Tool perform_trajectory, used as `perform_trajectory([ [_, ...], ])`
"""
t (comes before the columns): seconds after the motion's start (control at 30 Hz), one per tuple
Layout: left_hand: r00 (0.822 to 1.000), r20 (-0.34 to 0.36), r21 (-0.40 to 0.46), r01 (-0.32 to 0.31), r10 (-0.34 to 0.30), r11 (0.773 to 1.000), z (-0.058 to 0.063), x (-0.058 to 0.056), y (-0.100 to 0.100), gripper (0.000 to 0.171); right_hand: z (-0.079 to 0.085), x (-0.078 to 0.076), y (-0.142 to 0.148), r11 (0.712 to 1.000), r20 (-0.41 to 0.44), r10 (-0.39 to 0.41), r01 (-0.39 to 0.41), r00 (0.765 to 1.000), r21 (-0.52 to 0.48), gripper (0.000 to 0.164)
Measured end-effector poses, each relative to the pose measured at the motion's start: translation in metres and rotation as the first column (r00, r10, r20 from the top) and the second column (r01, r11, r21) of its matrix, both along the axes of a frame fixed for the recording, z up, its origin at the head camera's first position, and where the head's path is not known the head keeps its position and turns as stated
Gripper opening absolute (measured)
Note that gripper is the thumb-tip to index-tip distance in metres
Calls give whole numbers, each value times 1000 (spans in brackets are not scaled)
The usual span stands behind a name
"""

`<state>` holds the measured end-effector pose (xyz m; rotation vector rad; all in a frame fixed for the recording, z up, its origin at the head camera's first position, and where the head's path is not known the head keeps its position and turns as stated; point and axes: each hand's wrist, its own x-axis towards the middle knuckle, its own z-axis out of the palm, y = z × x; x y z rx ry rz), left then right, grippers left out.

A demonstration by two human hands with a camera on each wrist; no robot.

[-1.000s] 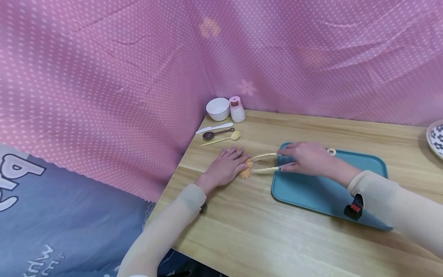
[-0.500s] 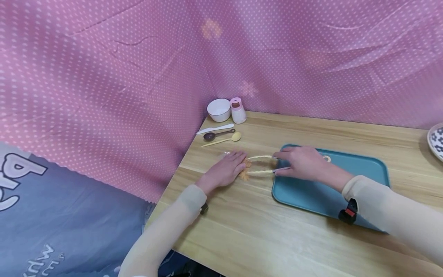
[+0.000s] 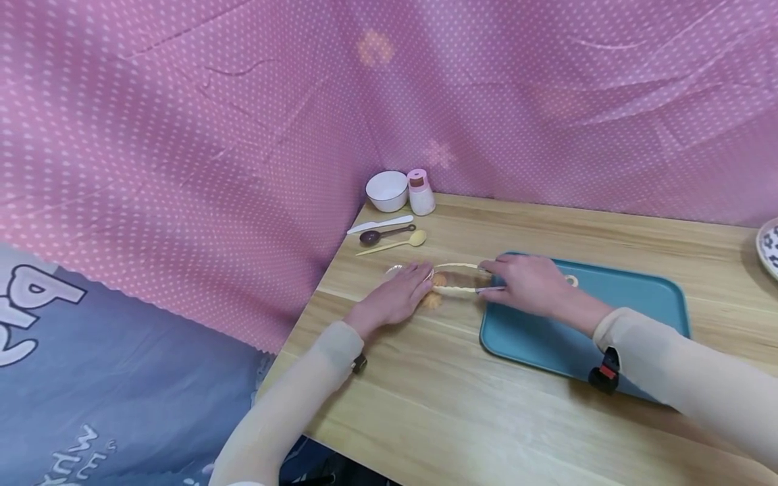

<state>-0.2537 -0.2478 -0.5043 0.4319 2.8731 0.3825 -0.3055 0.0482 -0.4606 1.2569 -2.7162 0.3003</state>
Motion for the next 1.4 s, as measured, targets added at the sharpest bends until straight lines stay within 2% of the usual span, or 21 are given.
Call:
perform_trajectory([
  [0.17, 1000, 12, 5, -9, 9, 1000, 3, 0, 2, 66, -1, -3, -2, 1000, 19, -10, 10, 1000, 8, 60],
  [0.53, 1000, 18, 25, -21, 20, 999, 2, -1, 2, 68, 2, -8, -6, 1000, 90, 10, -10, 996, 1, 50],
  [0.7, 1000, 17, 29, -22, 22, 999, 2, -1, 2, 67, 8, -10, -9, 999, 81, 35, -37, 996, 19, 49],
  [0.97, 1000, 12, 30, -25, 24, 999, 2, -2, 3, 68, 13, -12, -10, 997, 92, 24, -31, 995, 70, 53],
  [1.4, 1000, 14, 29, -22, 22, 999, 1, -2, 2, 69, 10, -12, -11, 999, 169, 4, -10, 986, 38, 50],
])
